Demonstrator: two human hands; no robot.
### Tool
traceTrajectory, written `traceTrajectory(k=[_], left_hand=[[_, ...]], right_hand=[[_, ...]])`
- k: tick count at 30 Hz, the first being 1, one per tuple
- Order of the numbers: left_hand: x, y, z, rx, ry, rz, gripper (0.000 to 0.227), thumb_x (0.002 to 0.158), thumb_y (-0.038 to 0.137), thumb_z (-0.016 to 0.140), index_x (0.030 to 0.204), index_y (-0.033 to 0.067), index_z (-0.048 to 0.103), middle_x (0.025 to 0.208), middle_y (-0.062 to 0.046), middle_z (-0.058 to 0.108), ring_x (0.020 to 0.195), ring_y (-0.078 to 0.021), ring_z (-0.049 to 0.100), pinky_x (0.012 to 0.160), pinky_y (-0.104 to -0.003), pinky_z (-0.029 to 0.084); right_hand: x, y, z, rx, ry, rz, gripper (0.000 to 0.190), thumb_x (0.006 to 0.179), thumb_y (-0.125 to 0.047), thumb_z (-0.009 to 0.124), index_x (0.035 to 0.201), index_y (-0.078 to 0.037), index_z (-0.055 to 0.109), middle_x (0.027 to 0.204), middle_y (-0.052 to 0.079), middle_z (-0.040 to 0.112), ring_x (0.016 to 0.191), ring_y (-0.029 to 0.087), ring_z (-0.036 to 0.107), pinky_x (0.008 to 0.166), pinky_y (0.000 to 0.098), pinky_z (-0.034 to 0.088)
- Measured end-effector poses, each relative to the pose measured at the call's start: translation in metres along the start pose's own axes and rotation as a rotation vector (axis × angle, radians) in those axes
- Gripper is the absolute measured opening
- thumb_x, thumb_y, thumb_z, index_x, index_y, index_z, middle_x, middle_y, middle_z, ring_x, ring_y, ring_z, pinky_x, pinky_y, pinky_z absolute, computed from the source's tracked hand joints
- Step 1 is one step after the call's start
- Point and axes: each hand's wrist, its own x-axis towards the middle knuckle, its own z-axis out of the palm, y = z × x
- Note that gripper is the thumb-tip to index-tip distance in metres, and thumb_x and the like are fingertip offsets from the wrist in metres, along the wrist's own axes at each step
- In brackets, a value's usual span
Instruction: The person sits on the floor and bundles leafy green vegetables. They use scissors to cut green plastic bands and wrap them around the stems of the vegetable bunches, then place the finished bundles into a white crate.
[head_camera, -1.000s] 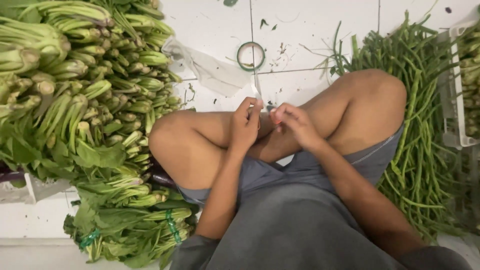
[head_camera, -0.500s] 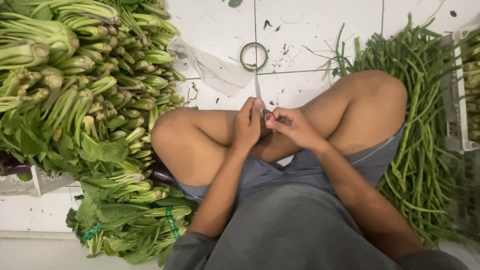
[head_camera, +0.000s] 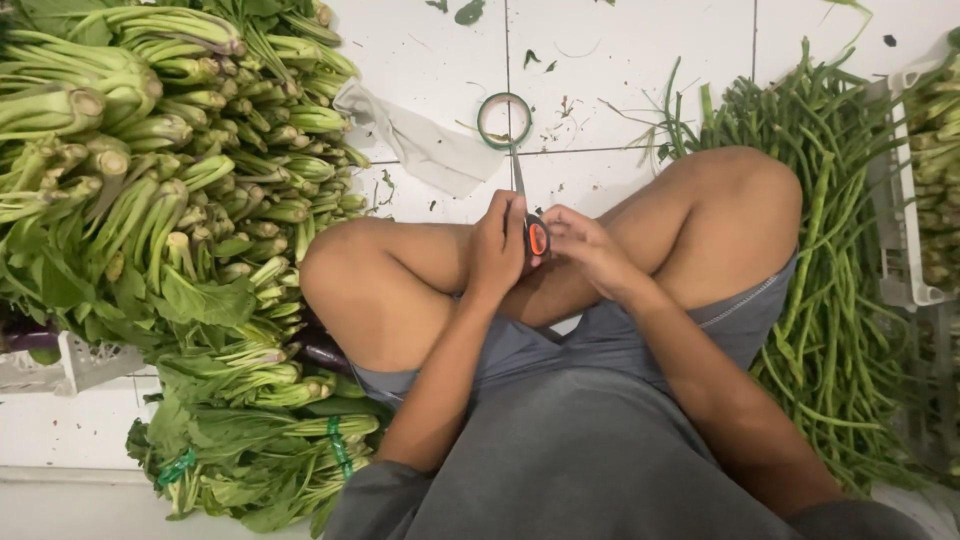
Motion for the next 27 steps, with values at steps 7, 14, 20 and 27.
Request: traceTrajectory(k=[7, 14, 20, 27], left_hand=[[0.006, -0.009, 0.008, -0.084, 0.097, 0.111, 0.024, 0.111, 0.027, 0.053, 0.104, 0.0099, 0.067, 0.082, -0.013, 0.067, 0.083, -0.0287, 0.069, 0.072, -0.039, 0.055], [0.016, -0.040, 0.011, -0.222, 0.172, 0.033, 0.018, 0.107, 0.024, 0.059, 0.103, 0.0118, 0.071, 0.085, -0.009, 0.068, 0.085, -0.0196, 0.065, 0.073, -0.031, 0.053], [0.009, -0.036, 0.015, -0.165, 0.187, 0.058, 0.018, 0.106, 0.017, 0.061, 0.095, 0.0099, 0.072, 0.077, -0.008, 0.065, 0.080, -0.0193, 0.065, 0.076, -0.033, 0.054], [-0.007, -0.036, 0.027, -0.214, 0.178, -0.068, 0.025, 0.109, 0.028, 0.059, 0.094, 0.0124, 0.072, 0.077, -0.003, 0.066, 0.065, -0.0109, 0.061, 0.061, -0.024, 0.053]], right_hand=[[0.005, 0.012, -0.012, -0.116, -0.189, -0.114, 0.054, 0.093, -0.008, 0.071, 0.143, -0.001, 0.053, 0.098, 0.008, 0.070, 0.083, 0.011, 0.067, 0.077, 0.0262, 0.057], [0.005, 0.031, -0.019, -0.311, -0.153, -0.101, 0.053, 0.090, 0.001, 0.072, 0.141, -0.003, 0.060, 0.095, 0.011, 0.069, 0.074, 0.013, 0.067, 0.065, 0.0289, 0.059], [-0.025, 0.017, -0.005, -0.316, 0.001, -0.082, 0.048, 0.092, -0.002, 0.071, 0.139, -0.009, 0.063, 0.092, 0.014, 0.069, 0.066, 0.016, 0.070, 0.054, 0.0291, 0.058], [-0.094, -0.025, 0.006, -0.678, 0.191, -0.204, 0.046, 0.083, -0.019, 0.081, 0.128, -0.011, 0.072, 0.085, 0.008, 0.078, 0.069, 0.021, 0.073, 0.069, 0.0355, 0.058]])
